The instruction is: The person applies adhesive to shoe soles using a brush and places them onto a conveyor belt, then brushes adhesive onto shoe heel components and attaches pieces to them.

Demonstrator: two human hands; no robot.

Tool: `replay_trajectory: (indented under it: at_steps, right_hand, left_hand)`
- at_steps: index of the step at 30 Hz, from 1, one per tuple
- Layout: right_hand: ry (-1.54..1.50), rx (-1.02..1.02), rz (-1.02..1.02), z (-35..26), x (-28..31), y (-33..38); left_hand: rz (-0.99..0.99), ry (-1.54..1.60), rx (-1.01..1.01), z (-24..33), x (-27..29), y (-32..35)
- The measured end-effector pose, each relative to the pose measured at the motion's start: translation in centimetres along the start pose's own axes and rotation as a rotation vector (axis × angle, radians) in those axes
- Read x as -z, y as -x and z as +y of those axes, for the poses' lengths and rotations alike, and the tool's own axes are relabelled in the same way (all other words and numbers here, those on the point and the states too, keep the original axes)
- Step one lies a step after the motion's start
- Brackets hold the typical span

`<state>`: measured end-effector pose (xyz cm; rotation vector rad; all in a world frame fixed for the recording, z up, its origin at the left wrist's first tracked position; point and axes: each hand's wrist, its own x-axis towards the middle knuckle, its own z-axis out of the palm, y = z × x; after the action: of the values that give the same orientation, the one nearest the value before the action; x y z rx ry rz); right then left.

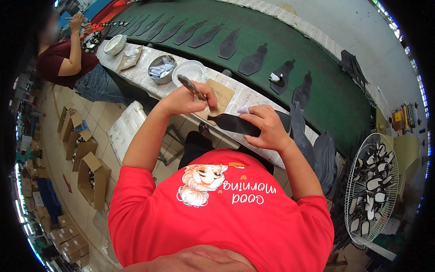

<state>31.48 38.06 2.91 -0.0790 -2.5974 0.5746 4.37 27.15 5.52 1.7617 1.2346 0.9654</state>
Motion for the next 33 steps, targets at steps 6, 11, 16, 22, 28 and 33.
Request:
replay_trajectory:
  at_steps: [6, 11, 16, 22, 28, 33]
  right_hand:
    - [0.01, -0.027, -0.011, -0.1, 0.1, 0.2]
    - [-0.031, -0.015, -0.038, -0.4, -0.3, 0.2]
    - [-0.026, -0.005, -0.037, -0.6, -0.4, 0.4]
    - [-0.013, -0.013, -0.035, -0.9, -0.2, 0.1]
    - [-0.015, -0.011, -0.066, -0.7, -0.3, 0.4]
    - [0.081, -0.063, 0.028, -0.4, 0.3, 0.6]
  left_hand:
    - [0.142, 0.192, -0.044, 0.4, 0.1, 0.1]
    - [-0.144, -0.021, -0.03, 1.3, -2.0, -0.6]
    - [0.348, -0.403, -0.232, -0.2, -1.7, -1.9]
    - [-0.02, 0.154, -0.115, 2.1, -2.6, -1.3]
    - [0.235, -0.499, -0.276, 1.0, -3.2, -2.9]
    - [0.297, -0.29, -0.14, 1.6, -2.7, -2.3]
